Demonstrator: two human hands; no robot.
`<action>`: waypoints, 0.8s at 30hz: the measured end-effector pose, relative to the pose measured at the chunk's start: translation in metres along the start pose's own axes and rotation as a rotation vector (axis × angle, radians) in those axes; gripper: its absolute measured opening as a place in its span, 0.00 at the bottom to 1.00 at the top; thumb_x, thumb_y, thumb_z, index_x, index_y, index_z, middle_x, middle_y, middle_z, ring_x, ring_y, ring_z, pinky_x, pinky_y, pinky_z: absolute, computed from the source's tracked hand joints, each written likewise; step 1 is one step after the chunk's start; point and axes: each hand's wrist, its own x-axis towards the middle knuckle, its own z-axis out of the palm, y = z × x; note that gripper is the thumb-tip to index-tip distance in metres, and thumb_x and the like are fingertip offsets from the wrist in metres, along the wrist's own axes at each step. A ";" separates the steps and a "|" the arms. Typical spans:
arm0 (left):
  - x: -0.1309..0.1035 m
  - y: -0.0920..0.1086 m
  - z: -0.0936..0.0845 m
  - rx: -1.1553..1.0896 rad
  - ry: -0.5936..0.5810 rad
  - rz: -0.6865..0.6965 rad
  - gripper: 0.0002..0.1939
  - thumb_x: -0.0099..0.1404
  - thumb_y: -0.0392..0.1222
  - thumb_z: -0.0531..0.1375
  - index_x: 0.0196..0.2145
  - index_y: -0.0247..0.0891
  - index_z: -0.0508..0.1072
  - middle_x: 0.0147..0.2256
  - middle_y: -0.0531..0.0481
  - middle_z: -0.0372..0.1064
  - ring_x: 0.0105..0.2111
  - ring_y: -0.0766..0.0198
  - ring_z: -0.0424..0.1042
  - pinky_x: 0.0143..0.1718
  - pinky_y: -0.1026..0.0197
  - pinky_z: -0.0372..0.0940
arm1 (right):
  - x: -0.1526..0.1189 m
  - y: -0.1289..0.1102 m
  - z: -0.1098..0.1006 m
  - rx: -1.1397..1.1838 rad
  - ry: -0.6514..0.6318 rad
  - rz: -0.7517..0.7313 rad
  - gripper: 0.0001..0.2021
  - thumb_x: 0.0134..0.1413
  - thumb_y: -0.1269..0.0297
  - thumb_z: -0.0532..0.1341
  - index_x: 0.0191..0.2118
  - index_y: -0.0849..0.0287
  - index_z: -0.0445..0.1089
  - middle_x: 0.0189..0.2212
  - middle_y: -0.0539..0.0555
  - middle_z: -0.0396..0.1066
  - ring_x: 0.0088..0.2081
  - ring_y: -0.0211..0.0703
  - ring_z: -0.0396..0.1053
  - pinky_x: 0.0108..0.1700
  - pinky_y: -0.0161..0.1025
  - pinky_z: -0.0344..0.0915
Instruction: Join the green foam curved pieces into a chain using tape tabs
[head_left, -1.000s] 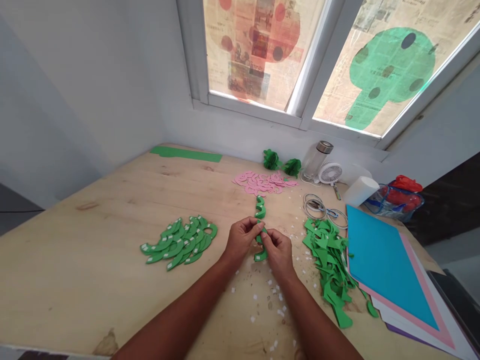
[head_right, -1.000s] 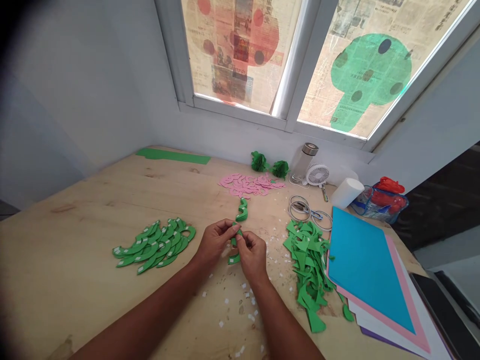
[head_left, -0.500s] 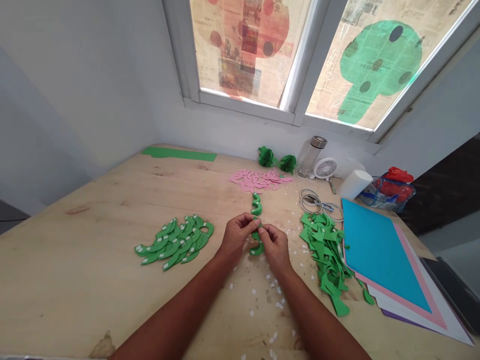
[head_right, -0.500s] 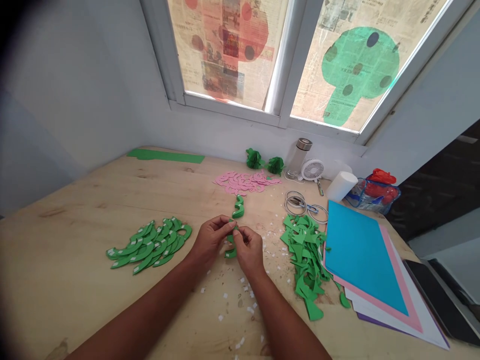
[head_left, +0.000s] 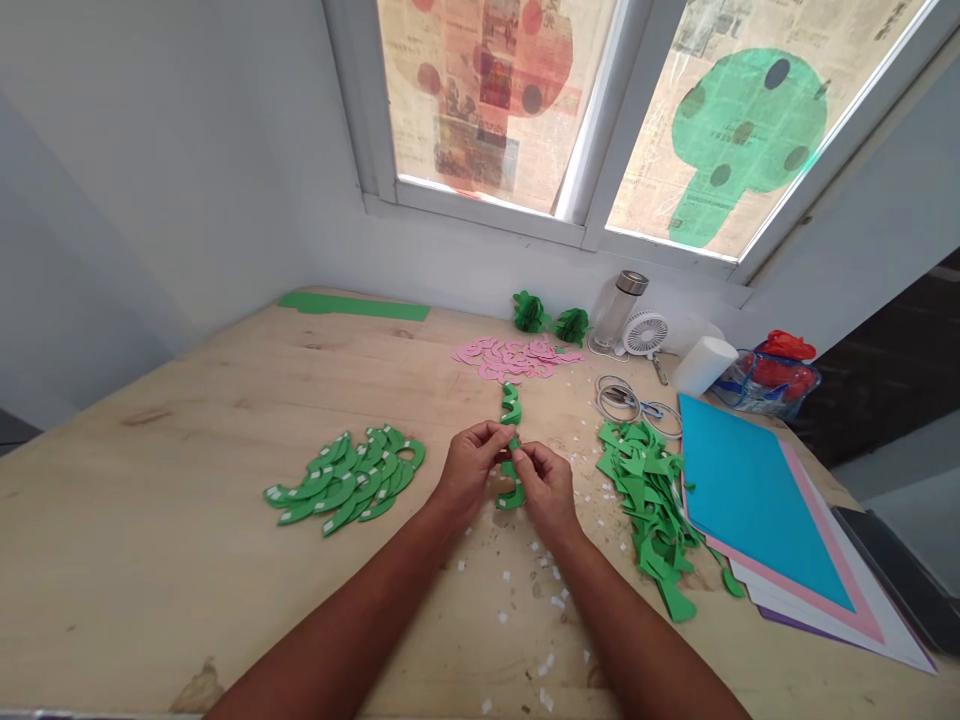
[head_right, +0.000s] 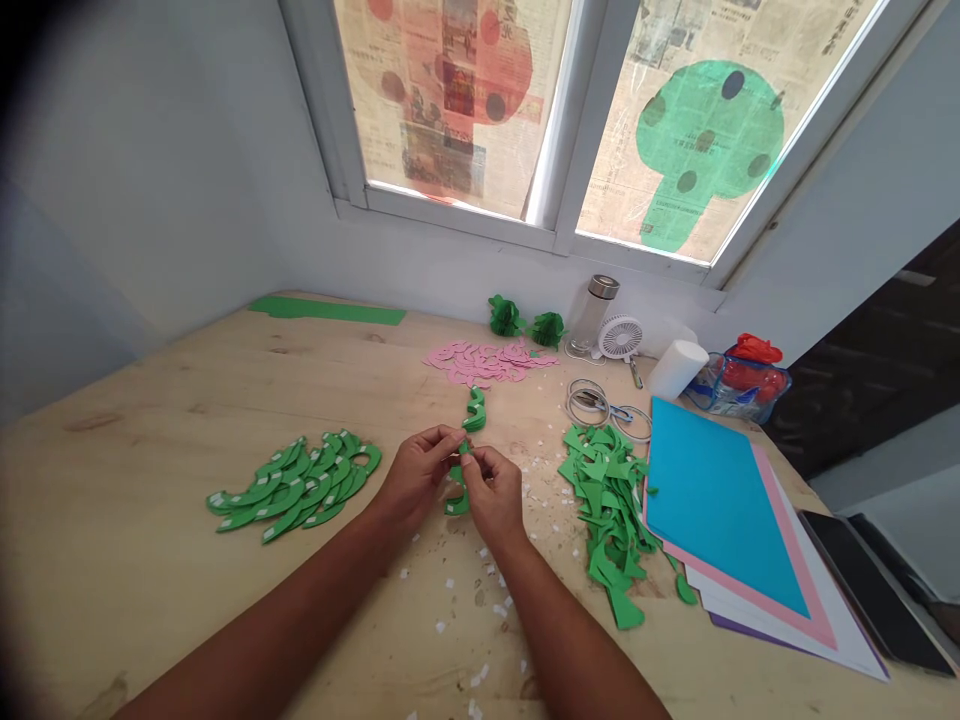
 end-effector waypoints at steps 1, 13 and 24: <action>0.000 0.000 0.000 0.006 0.008 0.013 0.11 0.47 0.43 0.67 0.19 0.34 0.70 0.20 0.54 0.66 0.21 0.70 0.63 0.27 0.66 0.61 | 0.000 0.000 0.000 -0.018 0.001 0.003 0.12 0.52 0.59 0.57 0.26 0.62 0.70 0.19 0.49 0.63 0.26 0.38 0.62 0.28 0.33 0.58; -0.001 0.000 0.002 0.042 -0.032 0.017 0.11 0.48 0.45 0.66 0.24 0.34 0.73 0.22 0.53 0.68 0.23 0.68 0.66 0.25 0.65 0.62 | 0.002 -0.001 -0.001 -0.022 0.088 0.025 0.13 0.50 0.56 0.57 0.26 0.62 0.70 0.20 0.49 0.66 0.23 0.36 0.60 0.25 0.33 0.57; 0.006 -0.009 -0.006 0.140 0.078 0.117 0.09 0.45 0.42 0.67 0.22 0.35 0.73 0.20 0.54 0.66 0.22 0.70 0.63 0.25 0.67 0.61 | 0.002 0.000 0.001 -0.045 0.044 -0.004 0.13 0.51 0.59 0.56 0.25 0.62 0.71 0.18 0.48 0.64 0.22 0.35 0.57 0.24 0.32 0.55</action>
